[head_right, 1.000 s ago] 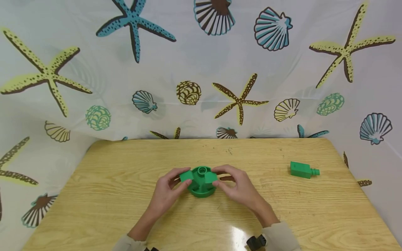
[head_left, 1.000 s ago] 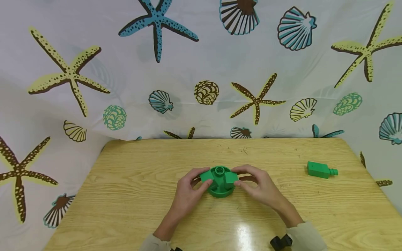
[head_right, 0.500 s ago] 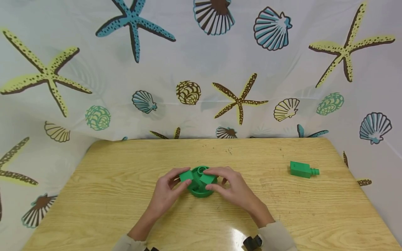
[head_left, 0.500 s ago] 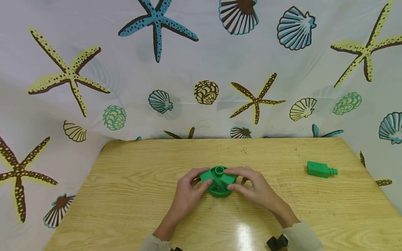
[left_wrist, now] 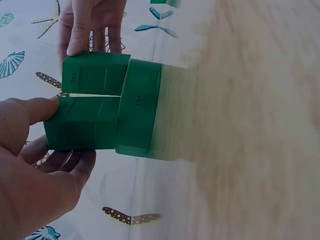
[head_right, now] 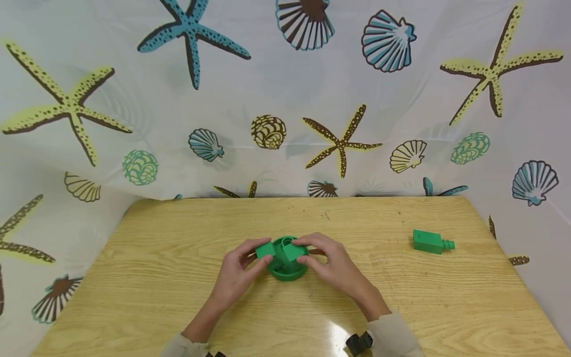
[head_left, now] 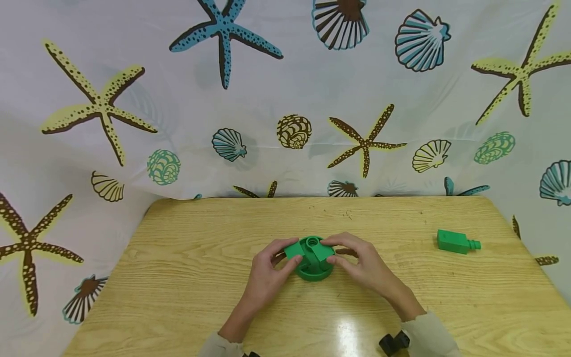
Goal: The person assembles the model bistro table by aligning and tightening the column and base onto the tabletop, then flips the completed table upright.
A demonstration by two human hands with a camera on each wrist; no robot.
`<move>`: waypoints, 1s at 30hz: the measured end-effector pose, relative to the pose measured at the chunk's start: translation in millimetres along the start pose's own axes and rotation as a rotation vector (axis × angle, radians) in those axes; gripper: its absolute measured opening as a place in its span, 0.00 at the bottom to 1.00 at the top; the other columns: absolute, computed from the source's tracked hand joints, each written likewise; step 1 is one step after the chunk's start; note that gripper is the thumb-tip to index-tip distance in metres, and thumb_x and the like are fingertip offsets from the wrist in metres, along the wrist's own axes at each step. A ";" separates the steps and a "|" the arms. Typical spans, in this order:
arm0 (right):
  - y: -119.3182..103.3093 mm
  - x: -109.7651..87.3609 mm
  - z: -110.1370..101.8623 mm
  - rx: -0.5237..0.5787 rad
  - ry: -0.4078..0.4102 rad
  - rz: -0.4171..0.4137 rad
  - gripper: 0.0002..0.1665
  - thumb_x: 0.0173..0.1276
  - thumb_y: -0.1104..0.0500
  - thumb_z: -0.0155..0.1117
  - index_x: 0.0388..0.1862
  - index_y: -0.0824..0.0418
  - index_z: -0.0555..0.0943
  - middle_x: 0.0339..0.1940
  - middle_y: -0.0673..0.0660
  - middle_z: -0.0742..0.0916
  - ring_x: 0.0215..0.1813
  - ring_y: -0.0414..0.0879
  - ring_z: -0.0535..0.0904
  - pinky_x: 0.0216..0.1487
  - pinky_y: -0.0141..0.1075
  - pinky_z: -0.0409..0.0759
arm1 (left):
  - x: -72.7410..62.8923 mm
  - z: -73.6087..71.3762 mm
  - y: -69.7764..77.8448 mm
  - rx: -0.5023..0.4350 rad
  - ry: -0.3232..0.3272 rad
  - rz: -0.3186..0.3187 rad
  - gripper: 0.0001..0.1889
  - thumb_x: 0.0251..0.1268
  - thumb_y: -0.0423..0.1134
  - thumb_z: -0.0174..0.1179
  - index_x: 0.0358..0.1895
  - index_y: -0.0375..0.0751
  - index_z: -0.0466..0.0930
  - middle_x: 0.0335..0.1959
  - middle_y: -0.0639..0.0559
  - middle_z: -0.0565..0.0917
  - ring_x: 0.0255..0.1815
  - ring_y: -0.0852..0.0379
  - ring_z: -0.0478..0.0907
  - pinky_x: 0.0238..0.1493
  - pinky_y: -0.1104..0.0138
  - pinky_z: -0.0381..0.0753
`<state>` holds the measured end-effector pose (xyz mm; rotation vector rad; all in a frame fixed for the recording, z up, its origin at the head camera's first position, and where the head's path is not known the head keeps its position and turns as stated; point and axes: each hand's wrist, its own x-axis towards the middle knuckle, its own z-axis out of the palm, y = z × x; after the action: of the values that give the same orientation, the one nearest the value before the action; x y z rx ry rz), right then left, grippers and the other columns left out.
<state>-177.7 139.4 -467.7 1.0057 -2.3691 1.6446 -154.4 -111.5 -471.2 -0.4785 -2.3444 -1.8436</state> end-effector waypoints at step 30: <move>5.4 3.6 5.9 -0.095 0.073 0.068 0.21 0.68 0.64 0.74 0.59 0.55 0.80 0.56 0.53 0.86 0.55 0.51 0.81 0.48 0.50 0.87 | -0.8 0.6 0.6 -0.009 0.003 -0.010 0.20 0.70 0.33 0.68 0.63 0.39 0.82 0.59 0.42 0.82 0.63 0.48 0.79 0.64 0.57 0.79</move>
<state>-181.9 133.8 -473.0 0.8437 -2.4328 1.5459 -153.4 -110.9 -471.1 -0.4663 -2.3420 -1.8581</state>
